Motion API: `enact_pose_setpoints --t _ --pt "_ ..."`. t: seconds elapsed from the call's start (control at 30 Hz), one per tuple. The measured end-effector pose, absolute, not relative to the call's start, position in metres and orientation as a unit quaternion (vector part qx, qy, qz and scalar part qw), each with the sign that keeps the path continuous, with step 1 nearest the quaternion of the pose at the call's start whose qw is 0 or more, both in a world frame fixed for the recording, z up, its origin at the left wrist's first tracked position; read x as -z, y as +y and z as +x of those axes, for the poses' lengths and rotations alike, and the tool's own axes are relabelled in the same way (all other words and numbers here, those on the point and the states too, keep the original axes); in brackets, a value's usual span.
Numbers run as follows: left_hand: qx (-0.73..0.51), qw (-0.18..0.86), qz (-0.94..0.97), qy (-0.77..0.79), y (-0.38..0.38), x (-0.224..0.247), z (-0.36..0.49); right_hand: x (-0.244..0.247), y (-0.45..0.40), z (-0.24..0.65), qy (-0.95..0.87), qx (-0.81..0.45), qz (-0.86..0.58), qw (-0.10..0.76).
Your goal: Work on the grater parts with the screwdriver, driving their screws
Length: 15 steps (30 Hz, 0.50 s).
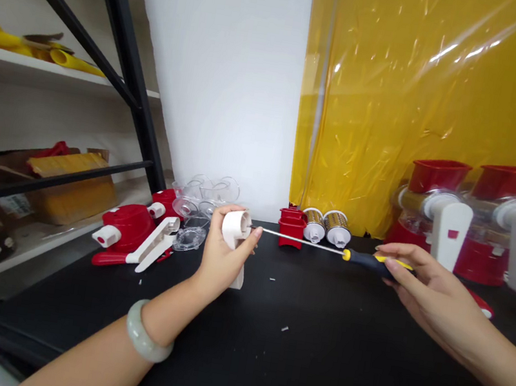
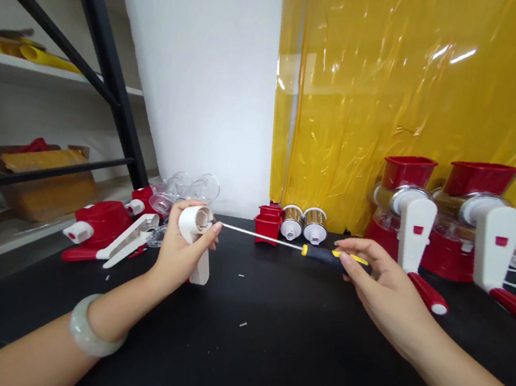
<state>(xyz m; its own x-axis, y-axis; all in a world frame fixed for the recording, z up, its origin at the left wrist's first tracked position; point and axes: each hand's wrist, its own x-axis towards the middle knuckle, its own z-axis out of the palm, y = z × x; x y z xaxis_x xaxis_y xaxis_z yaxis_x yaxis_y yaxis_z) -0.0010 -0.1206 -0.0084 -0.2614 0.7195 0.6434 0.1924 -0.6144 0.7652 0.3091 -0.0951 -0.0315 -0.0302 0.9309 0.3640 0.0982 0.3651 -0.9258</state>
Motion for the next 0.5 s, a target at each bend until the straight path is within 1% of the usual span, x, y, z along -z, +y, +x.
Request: enact_pose_setpoints --t 0.07,0.13,0.23,0.37,0.43,0.5 --pt "-0.688 0.193 0.576 0.398 -0.1211 0.0084 -0.0008 0.0317 -0.0942 0.3129 -0.630 -0.340 -0.425 0.554" --pt "-0.687 0.194 0.574 0.401 -0.1212 0.0087 -0.0011 0.0308 -0.0940 0.3149 -0.635 -0.330 -0.419 0.558" --pt "-0.687 0.195 0.573 0.401 -0.1209 0.0092 -0.0015 0.0303 -0.0935 0.3150 -0.634 -0.365 -0.411 0.544" --pt "-0.685 0.202 0.577 0.397 -0.1209 0.0088 -0.0012 0.0356 -0.0898 0.3161 -0.633 -0.410 -0.424 0.501" --pt "-0.685 0.206 0.575 0.397 -0.1212 0.0084 -0.0007 0.0382 -0.0886 0.3175 -0.641 -0.415 -0.430 0.482" --pt "-0.685 0.210 0.574 0.397 -0.1216 0.0080 -0.0003 0.0381 -0.0890 0.3186 -0.657 -0.393 -0.435 0.473"
